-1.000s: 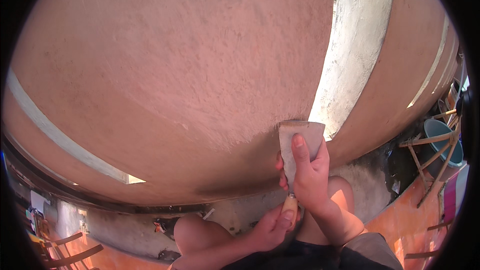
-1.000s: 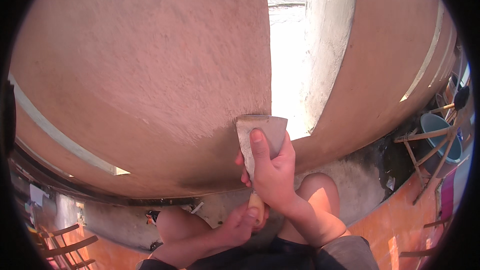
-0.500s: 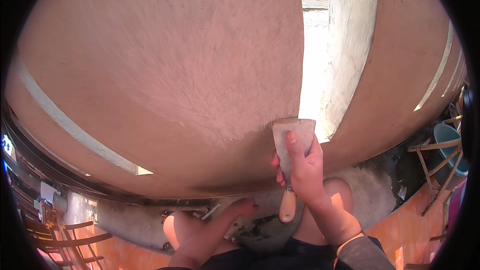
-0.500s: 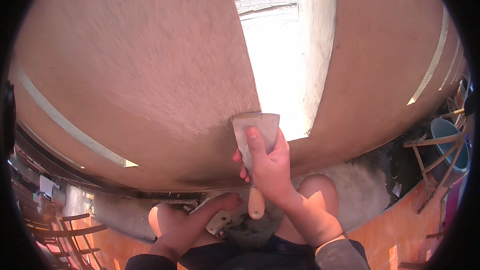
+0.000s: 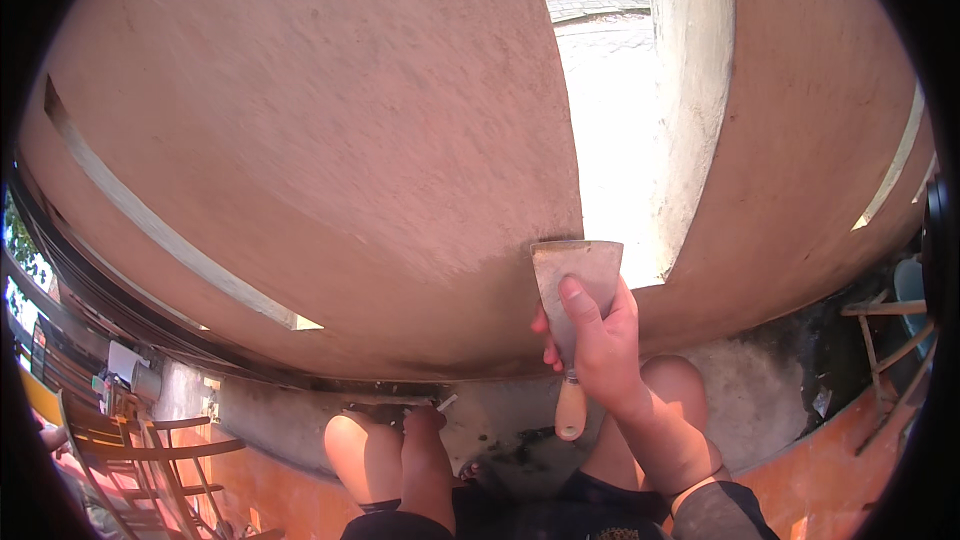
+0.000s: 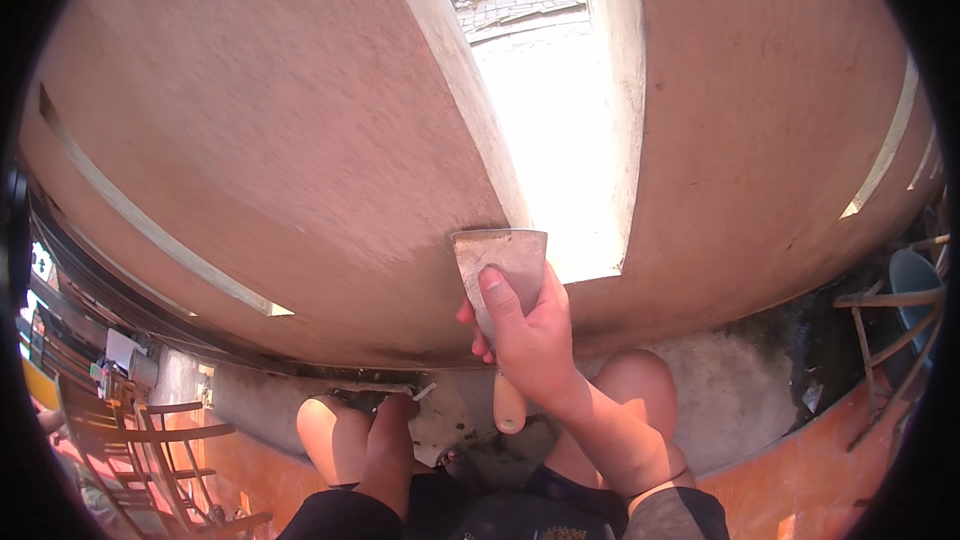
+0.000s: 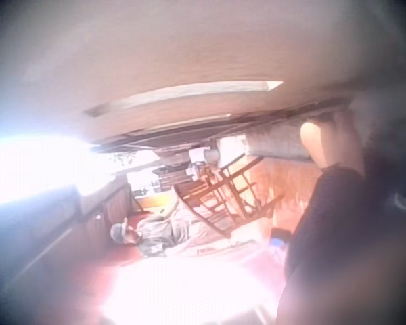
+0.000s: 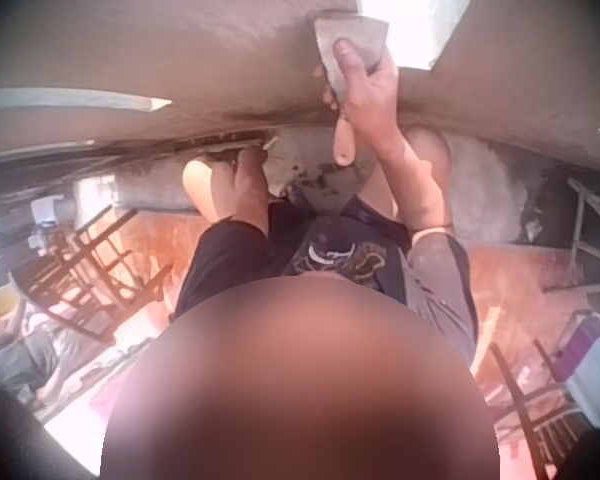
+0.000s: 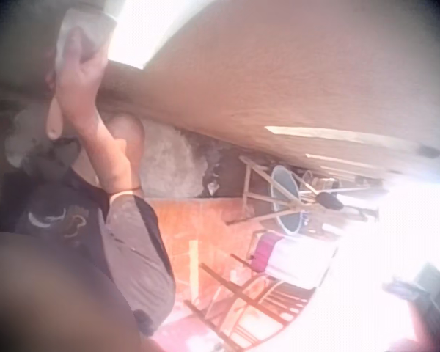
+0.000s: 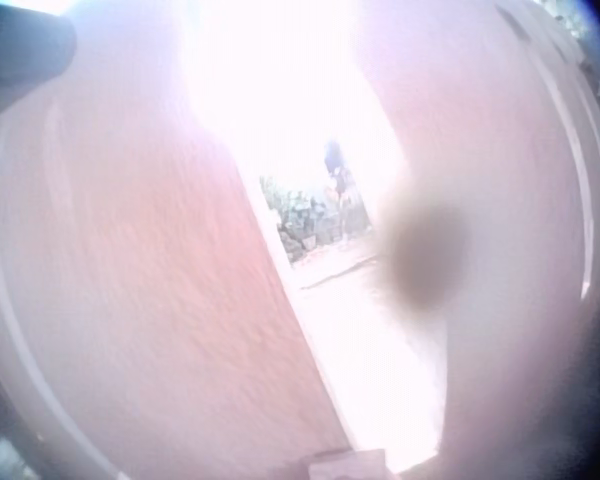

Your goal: The person smooths a curved wall surface using a metal trowel. They repeatedly scrape and flatten the wall in a consistent downward motion, focusing on a single section of the wall.

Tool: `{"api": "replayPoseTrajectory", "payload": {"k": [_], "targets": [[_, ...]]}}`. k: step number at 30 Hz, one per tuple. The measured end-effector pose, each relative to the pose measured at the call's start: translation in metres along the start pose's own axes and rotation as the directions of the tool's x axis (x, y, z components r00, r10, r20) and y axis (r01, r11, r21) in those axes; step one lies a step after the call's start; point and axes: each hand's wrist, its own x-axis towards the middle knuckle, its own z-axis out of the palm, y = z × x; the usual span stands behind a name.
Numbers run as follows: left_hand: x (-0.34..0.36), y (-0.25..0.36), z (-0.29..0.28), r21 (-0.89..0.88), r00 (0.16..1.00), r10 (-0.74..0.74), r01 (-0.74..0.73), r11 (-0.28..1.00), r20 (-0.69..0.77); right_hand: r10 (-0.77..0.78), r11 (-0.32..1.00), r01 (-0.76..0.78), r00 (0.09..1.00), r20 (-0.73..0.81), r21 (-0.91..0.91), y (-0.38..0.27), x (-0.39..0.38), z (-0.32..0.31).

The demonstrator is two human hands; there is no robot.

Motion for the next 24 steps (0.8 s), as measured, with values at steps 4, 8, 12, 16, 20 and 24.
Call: {"api": "replayPoseTrajectory", "payload": {"k": [4, 8, 12, 16, 20, 24], "targets": [[-0.014, -0.010, 0.035, 0.143, 0.995, 0.083, -0.090, 0.986, 0.052, 0.024, 0.999, -0.023, 0.999, 0.042, -0.030, 0.004, -0.005, 0.007], [-0.050, 0.086, -0.028, 0.186, 0.723, 0.462, -0.620, 0.762, 0.515, -0.009, 0.998, 0.010, 1.000, 0.002, -0.069, 0.008, -0.005, 0.000], [-0.179, 0.139, -0.146, -0.586, 0.282, 0.913, -0.702, 0.405, 0.293, -0.074, 0.997, 0.074, 0.997, 0.012, -0.009, 0.014, -0.008, 0.007], [-0.238, 0.145, -0.210, -0.880, -0.025, 1.000, -0.474, -0.005, 0.008, -0.133, 0.991, 0.132, 0.991, -0.017, -0.038, 0.019, -0.003, 0.020], [-0.275, 0.138, -0.228, -0.914, -0.134, 0.973, -0.337, -0.224, -0.189, -0.109, 0.989, 0.096, 0.988, -0.111, -0.112, 0.004, -0.001, 0.032], [-0.293, 0.134, -0.221, -0.857, -0.135, 0.950, -0.411, -0.311, -0.280, -0.129, 0.984, 0.107, 0.980, -0.151, -0.146, 0.002, 0.000, 0.037]]}}
